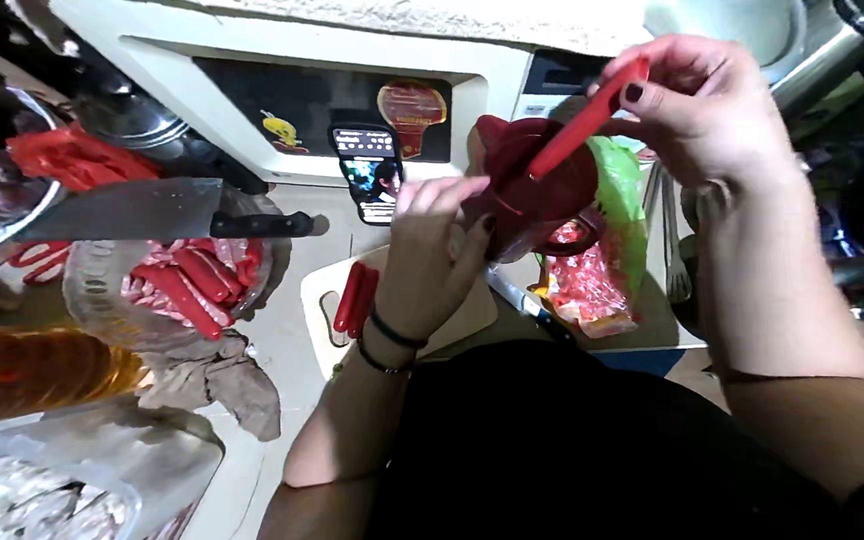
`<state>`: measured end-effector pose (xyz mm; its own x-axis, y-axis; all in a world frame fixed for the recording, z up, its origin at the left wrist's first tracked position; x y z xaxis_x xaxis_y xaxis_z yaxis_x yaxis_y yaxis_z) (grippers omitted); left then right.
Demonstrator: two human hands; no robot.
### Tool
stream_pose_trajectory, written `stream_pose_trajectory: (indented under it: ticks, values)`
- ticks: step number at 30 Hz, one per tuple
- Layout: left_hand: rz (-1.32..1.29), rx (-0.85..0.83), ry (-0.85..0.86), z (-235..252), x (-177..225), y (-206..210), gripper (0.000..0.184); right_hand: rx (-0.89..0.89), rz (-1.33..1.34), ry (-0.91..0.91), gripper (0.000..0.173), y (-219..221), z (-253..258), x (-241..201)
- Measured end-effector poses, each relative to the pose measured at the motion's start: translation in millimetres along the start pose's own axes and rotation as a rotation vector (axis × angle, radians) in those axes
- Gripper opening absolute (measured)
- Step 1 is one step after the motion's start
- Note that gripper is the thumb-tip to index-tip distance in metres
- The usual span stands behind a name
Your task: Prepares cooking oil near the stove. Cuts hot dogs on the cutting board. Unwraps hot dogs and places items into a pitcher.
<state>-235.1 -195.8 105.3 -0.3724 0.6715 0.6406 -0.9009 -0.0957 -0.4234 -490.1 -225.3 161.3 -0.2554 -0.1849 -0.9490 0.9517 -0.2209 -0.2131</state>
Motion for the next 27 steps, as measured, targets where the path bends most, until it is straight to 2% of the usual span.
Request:
stream_pose_trajectory:
  ticks: [3, 5, 9, 13, 19, 22, 25, 27]
  values:
    - [0.069, -0.014, 0.098, 28, 15, 30, 0.038, 0.188, 0.438, 0.101, 0.021, 0, -9, 4]
    - [0.091, -0.066, 0.096, 38, 23, 51, 0.040, 0.290, 0.689, 0.154, 0.025, 1, -9, 8]
    - [0.090, -0.157, 0.067, 45, 32, 79, 0.038, 0.370, 0.988, 0.218, 0.046, 5, -5, 12]
    - [0.052, -0.136, 0.008, 47, 34, 86, 0.033, 0.384, 1.033, 0.213, 0.047, 5, -3, 11]
    - [0.014, -0.133, -0.060, 48, 29, 87, 0.031, 0.475, 0.939, 0.089, 0.023, 2, -5, 8]
    - [-0.002, -0.164, -0.103, 47, 34, 90, 0.030, 0.422, 0.889, 0.037, 0.024, 4, -7, 6]
    - [0.009, -0.129, -0.120, 47, 35, 90, 0.032, 0.318, 0.797, 0.048, 0.043, 7, -12, 6]
    - [0.038, -0.144, -0.124, 47, 35, 91, 0.034, 0.325, 0.720, 0.050, 0.042, 8, -17, 8]
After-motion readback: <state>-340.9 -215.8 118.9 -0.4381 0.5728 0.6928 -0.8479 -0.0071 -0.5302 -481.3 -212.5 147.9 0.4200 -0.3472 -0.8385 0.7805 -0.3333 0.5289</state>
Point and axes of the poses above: each hand's wrist, its own z-axis towards the middle knuckle, its own y-axis out of the palm, x = y × z, the point moved 6 cm from there along z, towards the middle knuckle, and after that the axes turned 14 degrees about x, right-handed, at the moved point
